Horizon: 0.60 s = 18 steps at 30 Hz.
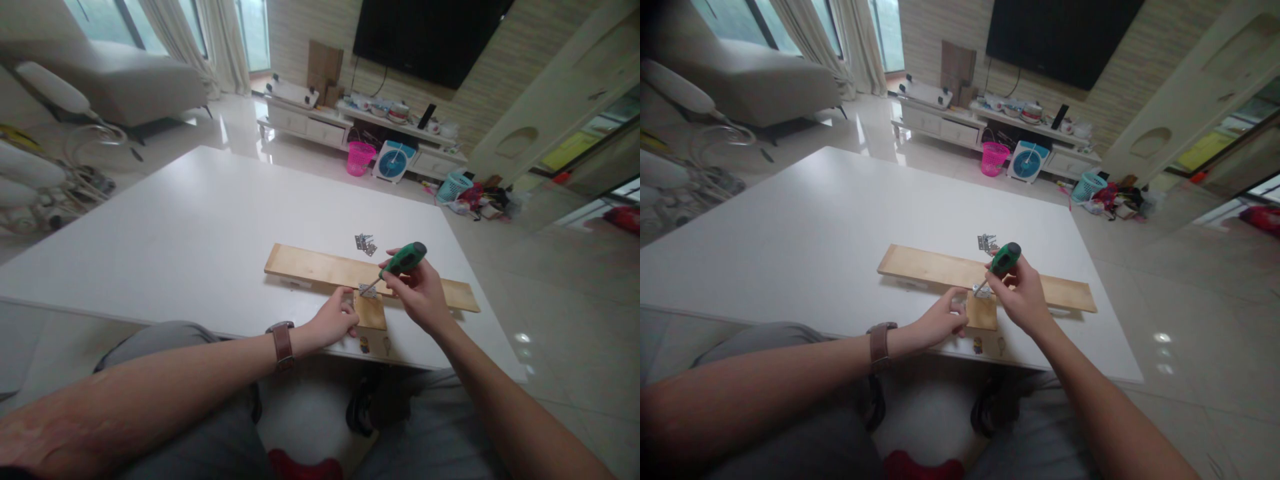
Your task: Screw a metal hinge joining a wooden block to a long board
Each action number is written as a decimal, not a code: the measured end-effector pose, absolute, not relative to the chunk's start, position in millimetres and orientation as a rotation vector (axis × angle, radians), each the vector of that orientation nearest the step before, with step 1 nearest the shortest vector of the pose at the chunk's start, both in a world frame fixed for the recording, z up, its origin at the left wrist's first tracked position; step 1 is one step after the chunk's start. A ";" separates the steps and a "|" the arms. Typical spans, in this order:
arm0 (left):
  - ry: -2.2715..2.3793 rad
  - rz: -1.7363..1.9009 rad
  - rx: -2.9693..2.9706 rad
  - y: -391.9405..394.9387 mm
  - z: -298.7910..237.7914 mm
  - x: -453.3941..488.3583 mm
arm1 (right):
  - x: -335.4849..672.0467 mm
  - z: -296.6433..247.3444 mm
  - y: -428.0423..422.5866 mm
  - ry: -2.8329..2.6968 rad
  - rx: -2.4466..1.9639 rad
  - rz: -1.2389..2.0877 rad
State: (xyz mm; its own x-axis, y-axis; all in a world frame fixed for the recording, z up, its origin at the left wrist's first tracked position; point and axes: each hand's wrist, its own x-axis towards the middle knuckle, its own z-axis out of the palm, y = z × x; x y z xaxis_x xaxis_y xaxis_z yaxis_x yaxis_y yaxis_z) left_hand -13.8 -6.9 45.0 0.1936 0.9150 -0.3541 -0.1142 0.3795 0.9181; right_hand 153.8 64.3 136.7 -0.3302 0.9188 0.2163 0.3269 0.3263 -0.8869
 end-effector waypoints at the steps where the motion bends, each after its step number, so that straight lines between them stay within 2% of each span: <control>1: 1.130 0.880 0.899 -6.7 44.4 -13.5 | 154.3 136.7 64.1 -1.839 -1.102 0.983; 18: 1.131 0.901 0.873 -8.7 45.9 -13.0 | 151.6 138.2 63.2 -1.850 -1.107 0.966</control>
